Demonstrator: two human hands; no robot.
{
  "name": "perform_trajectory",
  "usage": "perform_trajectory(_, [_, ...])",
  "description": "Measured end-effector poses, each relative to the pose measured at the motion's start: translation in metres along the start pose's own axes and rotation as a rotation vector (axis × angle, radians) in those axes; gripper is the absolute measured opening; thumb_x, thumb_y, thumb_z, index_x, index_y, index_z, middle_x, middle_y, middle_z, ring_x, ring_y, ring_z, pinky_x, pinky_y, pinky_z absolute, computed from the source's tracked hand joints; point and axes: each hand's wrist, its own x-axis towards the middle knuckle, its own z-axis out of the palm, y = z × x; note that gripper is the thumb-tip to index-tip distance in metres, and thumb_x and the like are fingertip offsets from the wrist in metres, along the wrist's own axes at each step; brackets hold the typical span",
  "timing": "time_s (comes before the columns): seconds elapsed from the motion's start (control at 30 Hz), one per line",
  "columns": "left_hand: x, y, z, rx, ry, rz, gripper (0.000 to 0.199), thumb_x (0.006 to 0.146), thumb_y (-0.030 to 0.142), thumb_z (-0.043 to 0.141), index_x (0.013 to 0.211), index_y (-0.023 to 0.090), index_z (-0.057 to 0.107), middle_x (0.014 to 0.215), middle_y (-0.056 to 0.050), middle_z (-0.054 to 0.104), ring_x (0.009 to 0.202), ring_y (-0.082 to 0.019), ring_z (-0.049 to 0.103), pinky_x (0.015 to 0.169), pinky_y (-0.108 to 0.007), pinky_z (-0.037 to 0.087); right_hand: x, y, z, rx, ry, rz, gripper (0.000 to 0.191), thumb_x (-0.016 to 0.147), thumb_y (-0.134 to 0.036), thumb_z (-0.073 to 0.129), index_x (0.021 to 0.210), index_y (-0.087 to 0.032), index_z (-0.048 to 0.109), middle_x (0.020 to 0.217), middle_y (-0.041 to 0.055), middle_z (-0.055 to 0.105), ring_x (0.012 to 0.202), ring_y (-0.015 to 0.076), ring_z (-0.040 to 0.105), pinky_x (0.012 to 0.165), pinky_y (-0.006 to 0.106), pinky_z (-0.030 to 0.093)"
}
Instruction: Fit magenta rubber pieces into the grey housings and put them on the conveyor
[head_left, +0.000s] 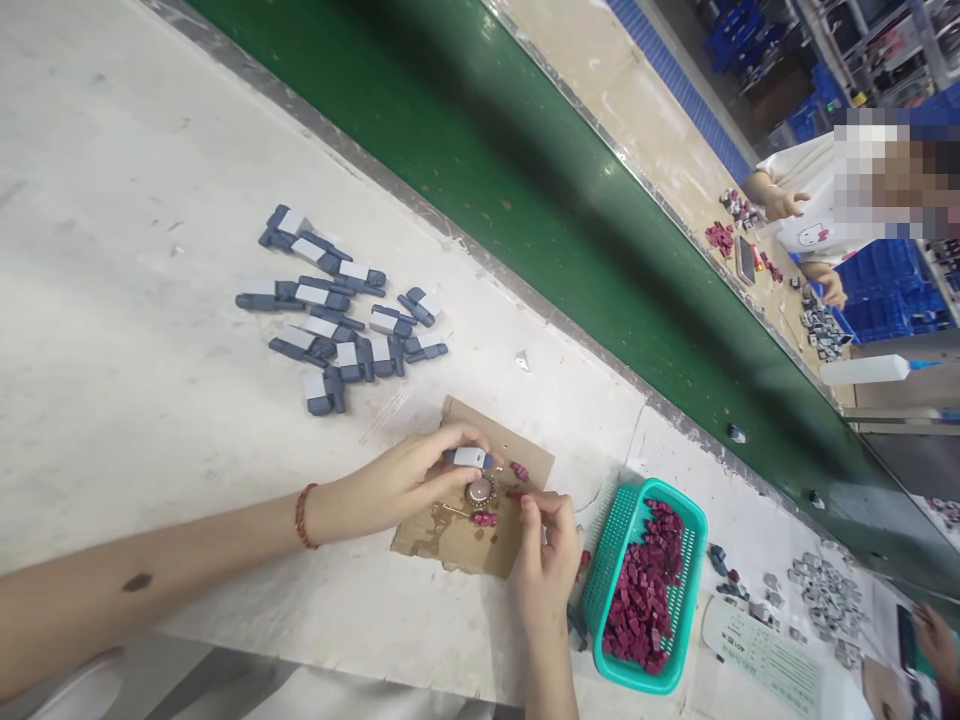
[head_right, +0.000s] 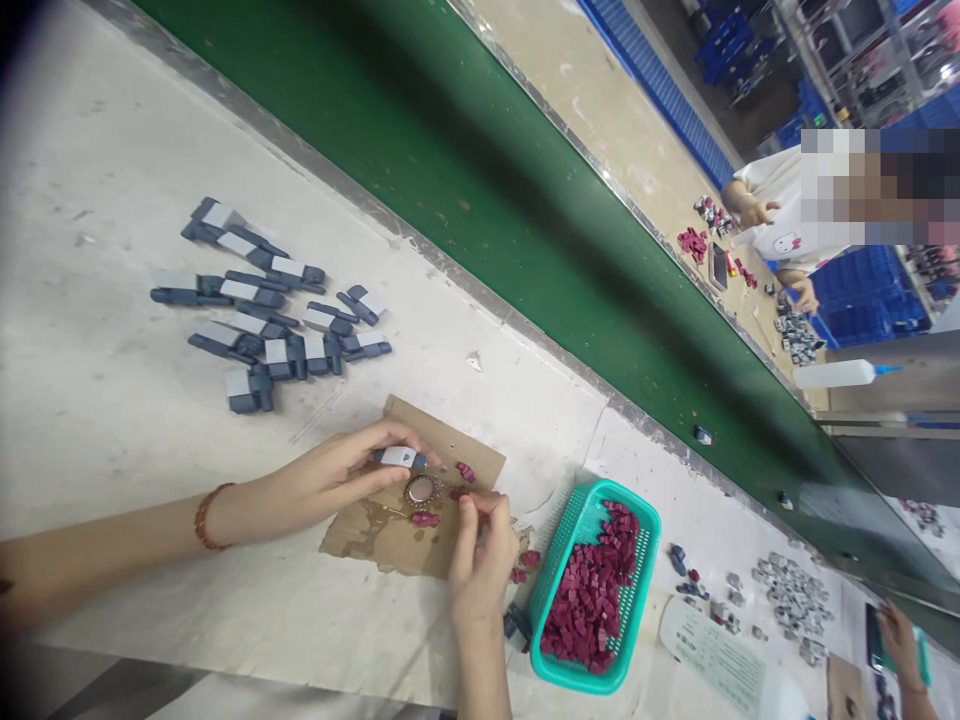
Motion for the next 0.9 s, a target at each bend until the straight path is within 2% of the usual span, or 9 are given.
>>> perform_trajectory(0.13, [-0.001,-0.001,0.002,0.089,-0.060,0.036,0.023,0.093,0.033,0.044,0.107,0.020,0.057,0.107,-0.008,0.069,0.096,-0.024,0.064,0.086,-0.033,0.050,0.004,-0.011,0.003,0.314,0.094,0.135,0.031,0.087,-0.047,0.062,0.071,-0.022,0.053,0.056,-0.0046,0.054,0.048,0.0113,0.049,0.048,0.023,0.037])
perform_trajectory(0.3, [-0.002,-0.005,0.002,0.161,-0.130,0.120,0.023,0.094,0.029,0.044,0.108,0.020,0.060,0.107,-0.008,0.070,0.097,-0.023,0.064,0.088,-0.031,0.048,0.007,-0.027,0.013,0.523,0.050,0.150,0.034,0.083,-0.048,0.067,0.068,-0.022,0.051,0.057,-0.0051,0.053,0.048,0.0105,0.049,0.047,0.022,0.038])
perform_trajectory(0.67, [-0.002,-0.007,0.002,0.151,-0.183,0.175,0.024,0.097,0.030,0.041,0.105,0.020,0.061,0.103,-0.007,0.071,0.092,-0.021,0.065,0.085,-0.029,0.048,0.007,-0.037,0.027,0.512,-0.004,0.084,0.029,0.088,-0.045,0.062,0.072,-0.022,0.054,0.060,-0.0039,0.053,0.053,0.0114,0.050,0.051,0.023,0.041])
perform_trajectory(0.8, [-0.002,-0.009,0.003,0.175,-0.178,0.217,0.026,0.097,0.031,0.038,0.102,0.018,0.060,0.098,-0.007,0.071,0.088,-0.021,0.065,0.080,-0.028,0.048,0.004,-0.037,0.028,0.447,-0.016,0.058,0.024,0.089,-0.040,0.061,0.075,-0.021,0.058,0.068,-0.0016,0.061,0.061,0.0121,0.056,0.055,0.023,0.044])
perform_trajectory(0.9, [-0.003,-0.011,0.003,0.202,-0.177,0.245,0.027,0.099,0.030,0.036,0.099,0.018,0.060,0.097,-0.008,0.070,0.087,-0.021,0.065,0.079,-0.028,0.048,0.003,-0.038,0.023,0.415,-0.071,0.059,0.020,0.090,-0.035,0.061,0.076,-0.021,0.060,0.072,-0.0001,0.065,0.067,0.0135,0.060,0.060,0.024,0.046])
